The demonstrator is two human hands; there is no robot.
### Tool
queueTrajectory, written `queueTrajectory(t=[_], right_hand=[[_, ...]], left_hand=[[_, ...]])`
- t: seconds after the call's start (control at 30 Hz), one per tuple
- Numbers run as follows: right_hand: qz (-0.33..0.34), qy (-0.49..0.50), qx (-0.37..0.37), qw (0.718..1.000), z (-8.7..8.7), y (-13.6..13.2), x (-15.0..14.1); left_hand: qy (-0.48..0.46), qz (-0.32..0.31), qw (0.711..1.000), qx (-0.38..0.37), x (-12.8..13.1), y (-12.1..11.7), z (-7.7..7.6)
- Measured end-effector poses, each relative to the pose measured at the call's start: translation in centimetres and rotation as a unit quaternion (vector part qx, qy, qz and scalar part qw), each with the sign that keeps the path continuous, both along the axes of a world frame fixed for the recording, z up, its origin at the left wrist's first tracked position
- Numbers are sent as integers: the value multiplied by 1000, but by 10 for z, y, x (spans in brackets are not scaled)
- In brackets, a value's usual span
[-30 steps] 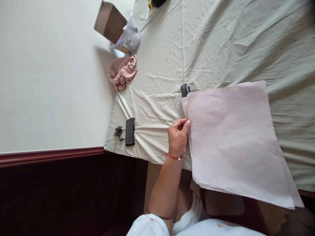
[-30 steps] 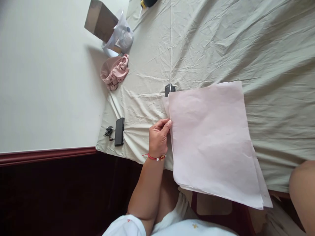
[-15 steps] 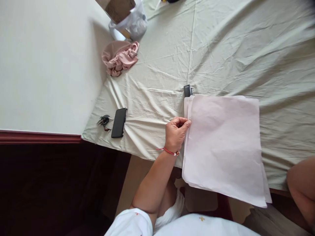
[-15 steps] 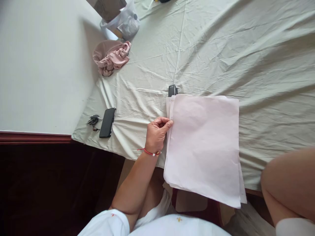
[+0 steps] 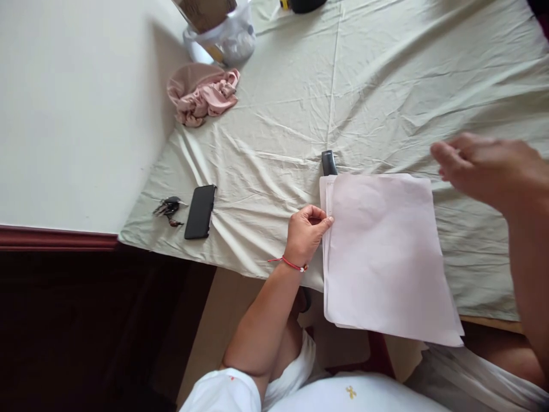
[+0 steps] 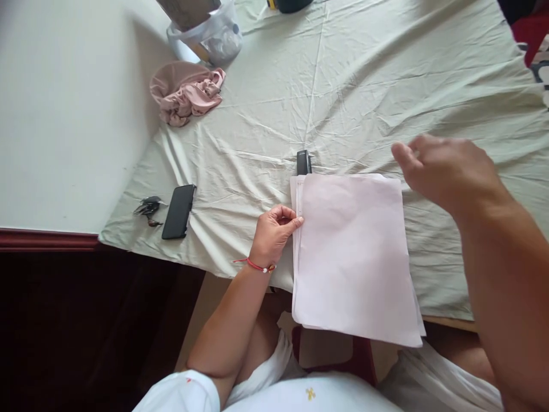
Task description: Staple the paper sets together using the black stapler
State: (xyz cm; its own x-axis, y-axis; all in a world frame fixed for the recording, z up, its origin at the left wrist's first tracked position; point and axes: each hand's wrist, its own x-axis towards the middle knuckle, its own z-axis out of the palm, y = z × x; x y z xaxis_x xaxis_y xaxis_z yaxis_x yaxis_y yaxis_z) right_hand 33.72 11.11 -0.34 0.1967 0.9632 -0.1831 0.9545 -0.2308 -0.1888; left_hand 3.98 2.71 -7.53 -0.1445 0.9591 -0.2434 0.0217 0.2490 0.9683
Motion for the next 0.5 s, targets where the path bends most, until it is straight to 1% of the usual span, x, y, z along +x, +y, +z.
queueTrajectory(t=[0.03,0.07,0.1,0.13,0.2,0.27,0.33,0.4,0.5], right_hand=[[-29,-25,-24,999,-5,-14,3],[-65,-13,-51,997,-12,-26,6],[-78,3,-65,995,-21,-37,10],[-82,22,-77,993,-30,-46,13],[-61,83,-92,990,-47,-58,15],[-50,148,-70,985,-57,-64,12],[-55,195,-26,979,-63,-67,5],[-71,220,26,973,-66,-69,-3],[-103,228,86,964,-70,-72,-12]], left_hand=[[5,-10,1000,-5,-1,0,0],[7,-18,1000,-7,-2,0,0],[5,-19,1000,-7,-2,0,0],[-2,-14,1000,-7,-2,1,0],[-29,9,999,-10,-2,3,1],[-55,24,998,-18,-2,5,2],[-61,17,998,-23,-3,7,2],[-57,10,998,-16,-3,9,1],[-55,7,998,8,-1,13,0]])
